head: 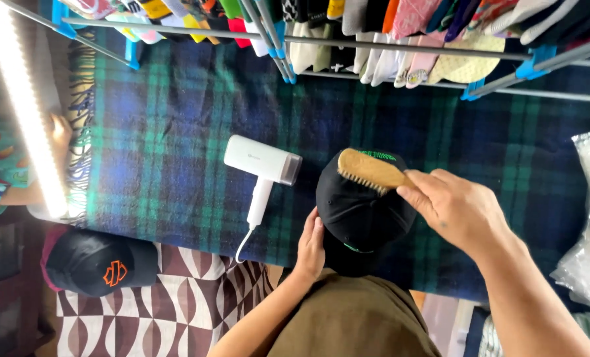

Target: Cleaning a black baseball cap using a wooden brush and a handheld steamer

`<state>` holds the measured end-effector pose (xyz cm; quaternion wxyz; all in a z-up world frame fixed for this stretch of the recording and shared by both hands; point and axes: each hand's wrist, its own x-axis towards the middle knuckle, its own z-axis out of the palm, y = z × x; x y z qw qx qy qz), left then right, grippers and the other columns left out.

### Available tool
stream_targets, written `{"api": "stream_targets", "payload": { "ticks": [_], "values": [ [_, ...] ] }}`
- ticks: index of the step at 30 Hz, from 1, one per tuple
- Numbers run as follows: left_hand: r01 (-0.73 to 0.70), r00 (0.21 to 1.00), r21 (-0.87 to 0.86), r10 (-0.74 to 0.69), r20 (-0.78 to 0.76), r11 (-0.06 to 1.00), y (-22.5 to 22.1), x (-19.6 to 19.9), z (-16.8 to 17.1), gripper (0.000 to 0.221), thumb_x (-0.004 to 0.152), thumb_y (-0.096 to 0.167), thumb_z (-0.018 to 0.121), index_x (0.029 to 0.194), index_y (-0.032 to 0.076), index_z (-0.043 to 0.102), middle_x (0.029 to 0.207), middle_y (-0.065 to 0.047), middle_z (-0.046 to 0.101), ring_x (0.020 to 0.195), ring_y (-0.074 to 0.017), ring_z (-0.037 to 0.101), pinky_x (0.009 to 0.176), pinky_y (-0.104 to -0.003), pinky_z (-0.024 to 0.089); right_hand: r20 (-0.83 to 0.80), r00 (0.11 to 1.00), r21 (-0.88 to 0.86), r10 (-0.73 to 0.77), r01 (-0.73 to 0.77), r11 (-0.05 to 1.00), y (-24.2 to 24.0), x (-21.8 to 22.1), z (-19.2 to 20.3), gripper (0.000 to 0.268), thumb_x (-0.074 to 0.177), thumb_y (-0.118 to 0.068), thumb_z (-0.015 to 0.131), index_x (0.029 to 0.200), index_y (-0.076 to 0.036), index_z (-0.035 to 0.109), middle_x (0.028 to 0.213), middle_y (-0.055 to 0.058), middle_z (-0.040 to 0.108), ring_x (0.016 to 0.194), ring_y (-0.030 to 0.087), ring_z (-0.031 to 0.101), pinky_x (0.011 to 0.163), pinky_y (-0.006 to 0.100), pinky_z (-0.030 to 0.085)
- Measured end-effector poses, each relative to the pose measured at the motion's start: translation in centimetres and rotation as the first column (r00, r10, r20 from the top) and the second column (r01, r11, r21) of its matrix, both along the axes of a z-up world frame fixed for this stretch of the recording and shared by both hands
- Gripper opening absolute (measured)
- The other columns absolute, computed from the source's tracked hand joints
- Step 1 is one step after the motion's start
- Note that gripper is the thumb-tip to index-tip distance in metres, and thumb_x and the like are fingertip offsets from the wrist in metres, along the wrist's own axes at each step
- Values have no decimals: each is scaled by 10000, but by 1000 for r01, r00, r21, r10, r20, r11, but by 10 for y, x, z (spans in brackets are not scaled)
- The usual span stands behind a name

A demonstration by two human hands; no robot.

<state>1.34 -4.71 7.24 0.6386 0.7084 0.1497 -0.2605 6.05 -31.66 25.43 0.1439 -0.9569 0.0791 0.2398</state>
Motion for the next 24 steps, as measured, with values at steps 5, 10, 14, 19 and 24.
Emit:
{"api": "stream_targets", "payload": {
  "ticks": [5,10,14,19,24],
  "values": [
    [49,997,-26,-50,-58,998,3,0,14,664,998,505,398,1526,106,443,1560,-82,510,1464,-215,453,1206,-345,344,215,976,-141,35,-5,990,-4,21,-18,344,1071,-524,469,1180,-235,618,891,3,653,720,319,682,492,495,532],
    [16,1000,-171,-12,26,985,7,17,0,661,1023,476,381,1549,75,397,1596,-95,450,1483,-202,413,1228,-335,309,213,974,198,-84,41,979,-16,19,-12,354,1026,-458,487,1173,-221,703,1006,-41,725,879,209,697,672,404,546],
    [103,970,-232,-47,237,967,2,11,-10,552,1133,359,319,1615,90,322,1635,-130,378,1500,-238,339,1251,-433,246,144,969,221,-202,168,961,-75,-34,-186,305,918,-348,639,1106,-113,691,830,199,722,851,438,711,751,542,558],
    [20,994,-160,-2,112,987,5,2,-26,539,1111,382,370,1573,110,428,1556,-130,499,1448,-237,440,1225,-420,305,102,912,266,-396,359,895,-52,-59,-137,252,904,-324,644,1071,-143,697,703,148,667,717,371,691,665,498,551],
    [-90,996,-260,81,-43,961,22,-11,-58,238,1073,282,561,1119,81,680,856,-42,651,841,-131,590,821,-315,523,63,829,371,-556,498,784,-6,-94,-82,295,1013,-468,558,1193,-305,724,621,90,652,710,331,716,656,449,554]
  ]
}}
